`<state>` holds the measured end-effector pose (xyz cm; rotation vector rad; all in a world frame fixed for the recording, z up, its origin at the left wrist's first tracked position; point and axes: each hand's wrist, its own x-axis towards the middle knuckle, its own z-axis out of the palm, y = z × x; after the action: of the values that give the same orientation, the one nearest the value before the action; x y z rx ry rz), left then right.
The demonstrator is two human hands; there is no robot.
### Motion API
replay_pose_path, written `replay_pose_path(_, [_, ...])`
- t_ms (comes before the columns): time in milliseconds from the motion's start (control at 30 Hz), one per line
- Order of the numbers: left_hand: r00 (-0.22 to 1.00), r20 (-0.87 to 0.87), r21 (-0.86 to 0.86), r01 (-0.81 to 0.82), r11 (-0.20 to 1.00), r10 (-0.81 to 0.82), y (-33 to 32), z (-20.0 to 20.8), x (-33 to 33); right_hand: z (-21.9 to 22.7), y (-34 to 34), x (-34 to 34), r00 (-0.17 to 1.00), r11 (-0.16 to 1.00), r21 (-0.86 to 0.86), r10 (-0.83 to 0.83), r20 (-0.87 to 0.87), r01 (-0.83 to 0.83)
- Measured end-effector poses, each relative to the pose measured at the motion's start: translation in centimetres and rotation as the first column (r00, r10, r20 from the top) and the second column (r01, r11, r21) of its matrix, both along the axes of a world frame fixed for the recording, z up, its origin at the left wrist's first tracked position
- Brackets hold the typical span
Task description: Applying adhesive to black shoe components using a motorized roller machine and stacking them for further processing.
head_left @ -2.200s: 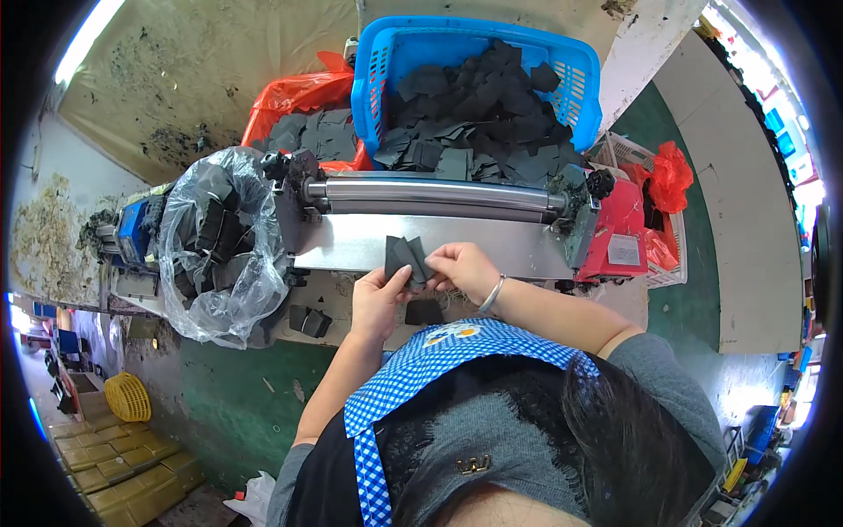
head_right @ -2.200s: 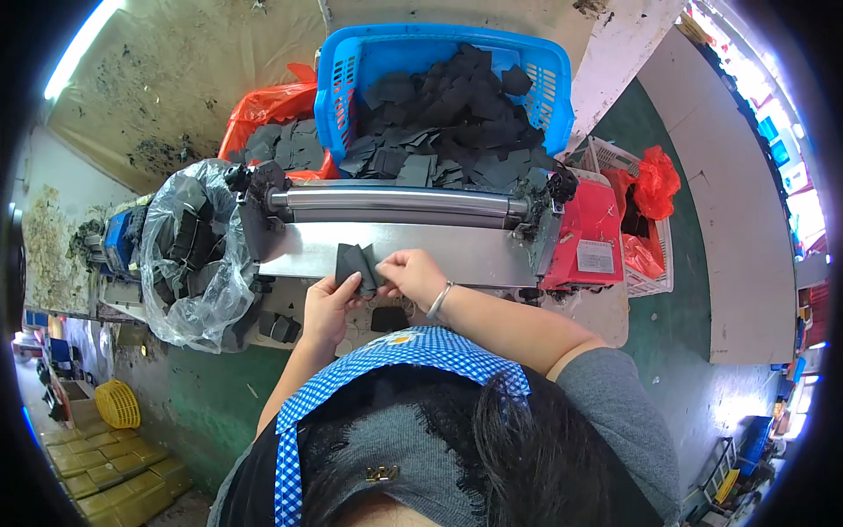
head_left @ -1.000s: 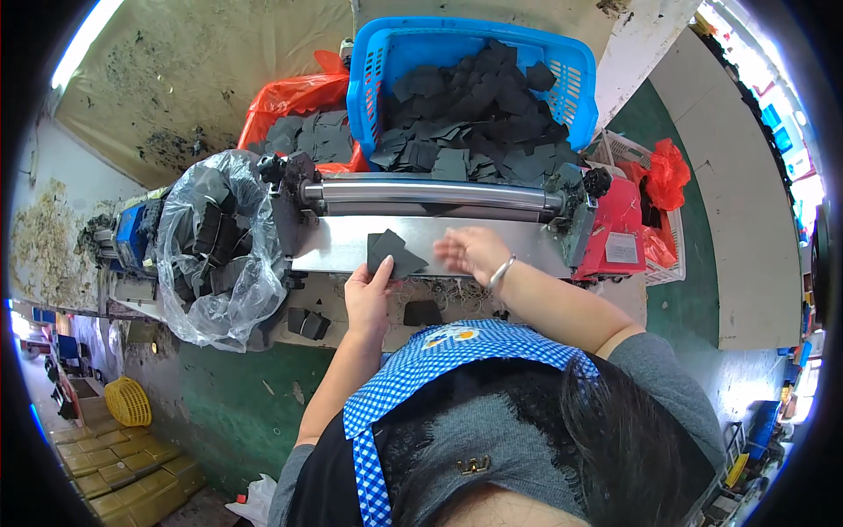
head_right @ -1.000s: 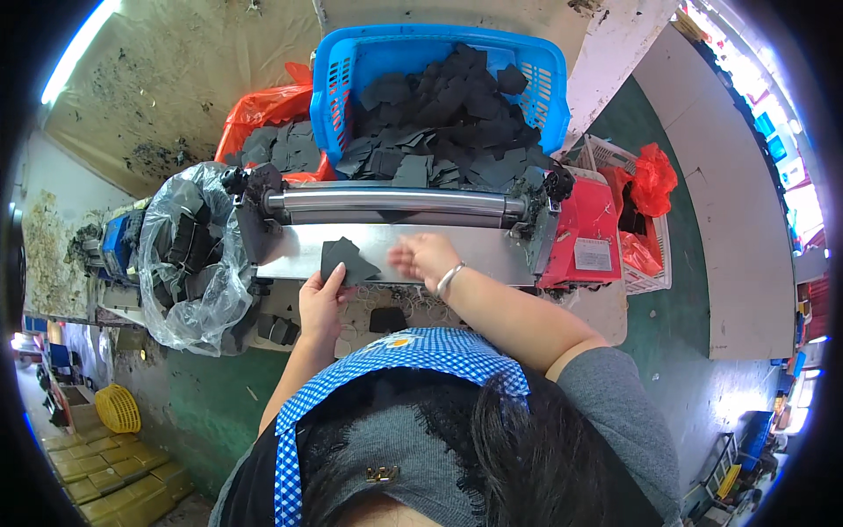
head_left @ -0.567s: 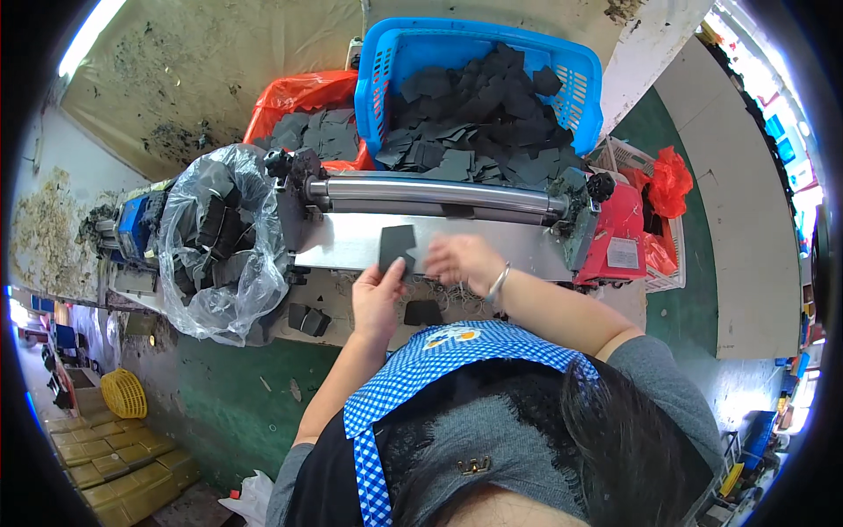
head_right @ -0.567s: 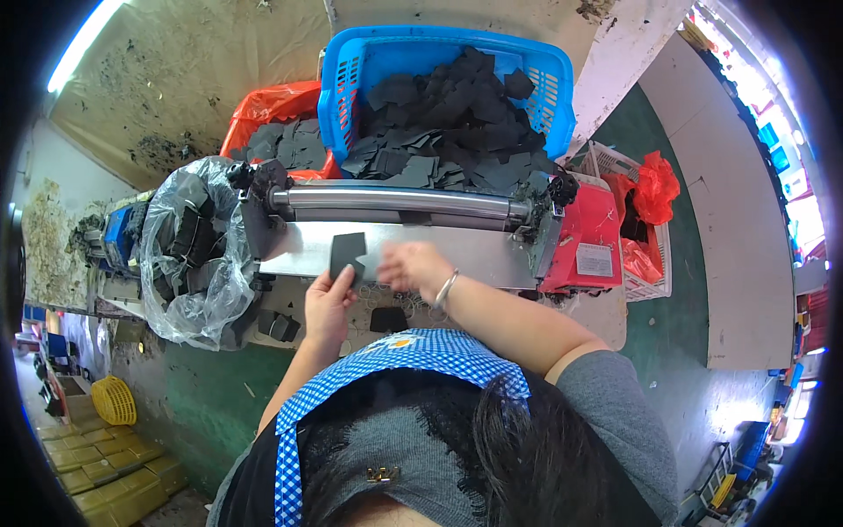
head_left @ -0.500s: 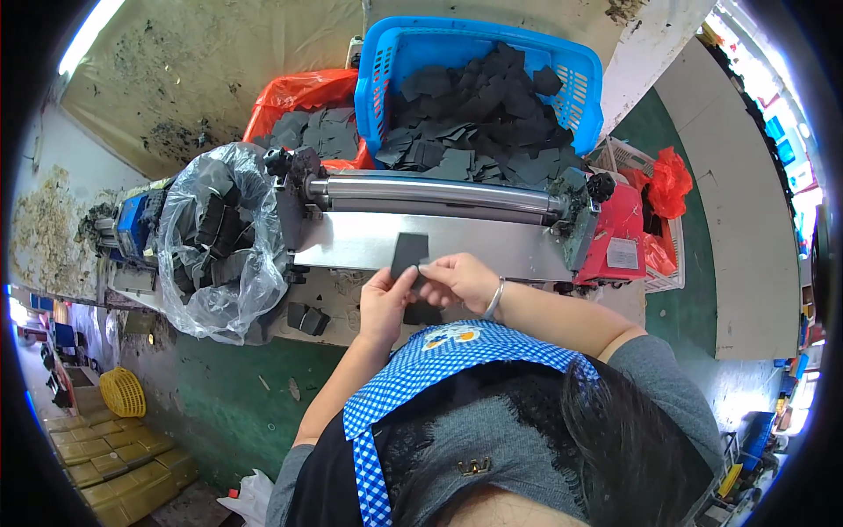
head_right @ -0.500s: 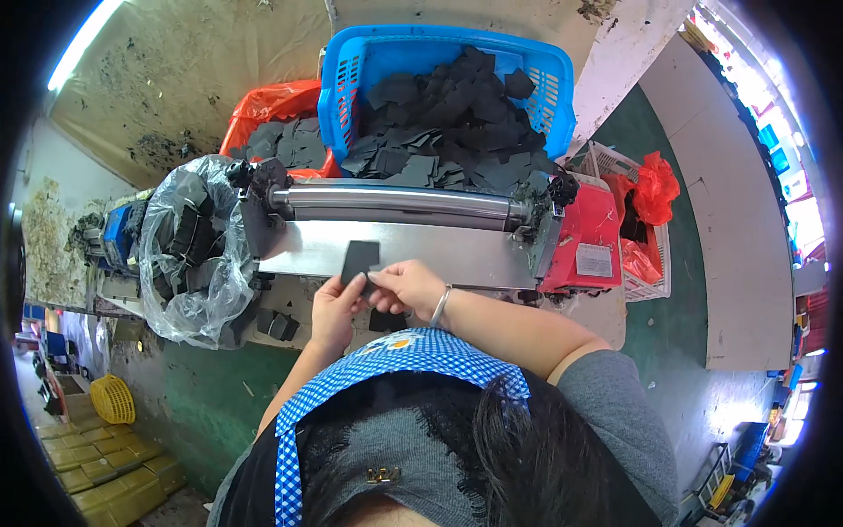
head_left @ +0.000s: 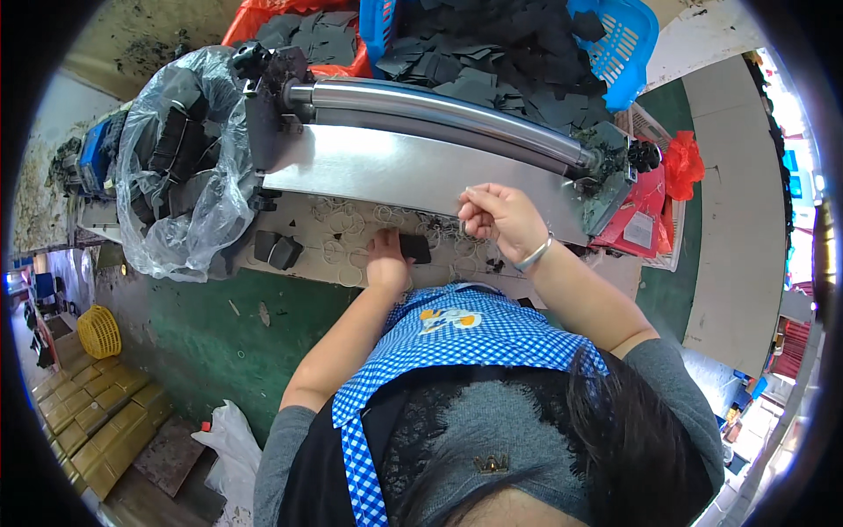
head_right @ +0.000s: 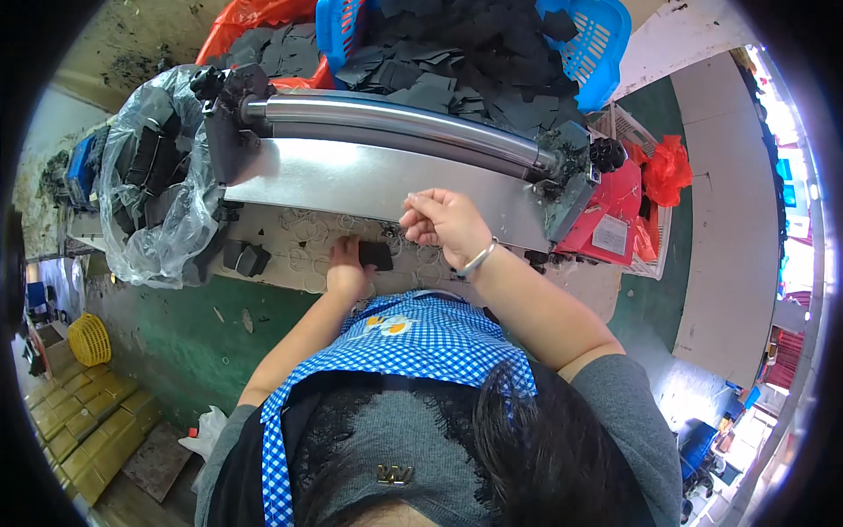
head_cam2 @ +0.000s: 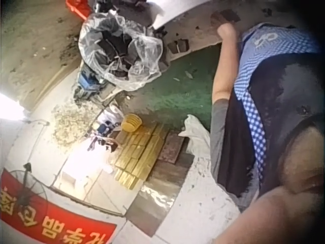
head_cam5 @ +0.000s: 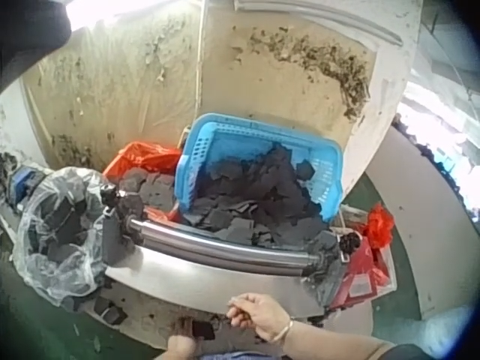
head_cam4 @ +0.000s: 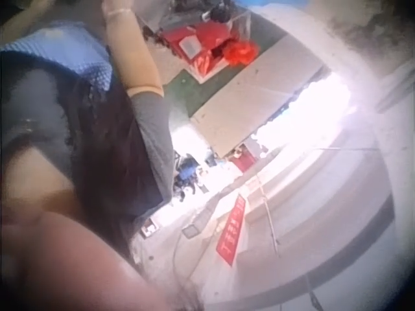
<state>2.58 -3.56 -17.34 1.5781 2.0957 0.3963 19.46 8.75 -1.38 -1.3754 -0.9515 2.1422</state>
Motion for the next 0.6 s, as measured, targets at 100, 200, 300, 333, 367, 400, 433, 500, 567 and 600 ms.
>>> replay_pose_path(100, [0.999, -0.049, -0.203, 0.009, 0.979, -0.02, 1.0, -0.5, -0.6, 0.7, -1.0, 1.2, 1.0, 0.999, -0.045, -0.02, 0.005, 0.02])
replay_pose_path(200, [0.994, -0.028, -0.272, 0.094, 0.958, -0.106, 0.8, -0.5, -1.3, 1.2, -1.3, 1.6, 1.0, 1.0, 0.023, 0.01, 0.005, -0.01])
replay_pose_path(300, [0.988, 0.109, -0.31, 0.135, 0.941, -0.106, 1.0, 5.5, -1.2, 1.5, -1.9, 2.0, 0.989, 0.966, 0.235, 0.082, 0.125, -0.11])
replay_pose_path(333, [0.989, 0.094, -0.3, 0.135, 0.944, -0.112, 1.0, 7.7, -1.4, 1.9, -2.3, 2.0, 0.94, 0.723, 0.608, 0.185, 0.287, -0.328])
replay_pose_path(367, [0.956, 0.193, -0.115, 0.246, 0.962, -0.222, 0.8, 10.0, -1.5, 2.3, -2.8, 2.0, 0.862, 0.307, 0.806, 0.188, 0.471, -0.507])
replay_pose_path(400, [0.898, 0.266, 0.083, 0.34, 0.937, -0.349, 0.8, 12.2, -1.4, 2.1, -3.3, 1.9, 0.859, 0.158, 0.848, 0.181, 0.48, -0.506])
replay_pose_path(433, [0.899, 0.249, 0.089, 0.349, 0.933, -0.36, 1.1, 14.4, -1.1, 1.3, -3.7, 1.9, 0.857, 0.008, 0.868, 0.166, 0.489, -0.497])
replay_pose_path(500, [0.78, 0.607, 0.082, 0.133, 0.988, -0.155, 1.4, 17.7, -0.7, 0.9, -3.4, 1.3, 0.791, 0.21, 0.796, 0.407, 0.456, -0.567])
replay_pose_path(567, [0.823, 0.553, 0.266, -0.324, 0.908, 0.132, 1.9, 17.8, 0.2, 2.0, -2.4, 0.9, 0.858, 0.31, 0.803, 0.25, 0.449, -0.51])
replay_pose_path(600, [0.745, 0.639, 0.264, -0.444, 0.856, 0.19, 2.0, 18.2, 0.5, 2.2, -1.8, 0.7, 0.911, 0.353, 0.841, 0.121, 0.393, -0.41])
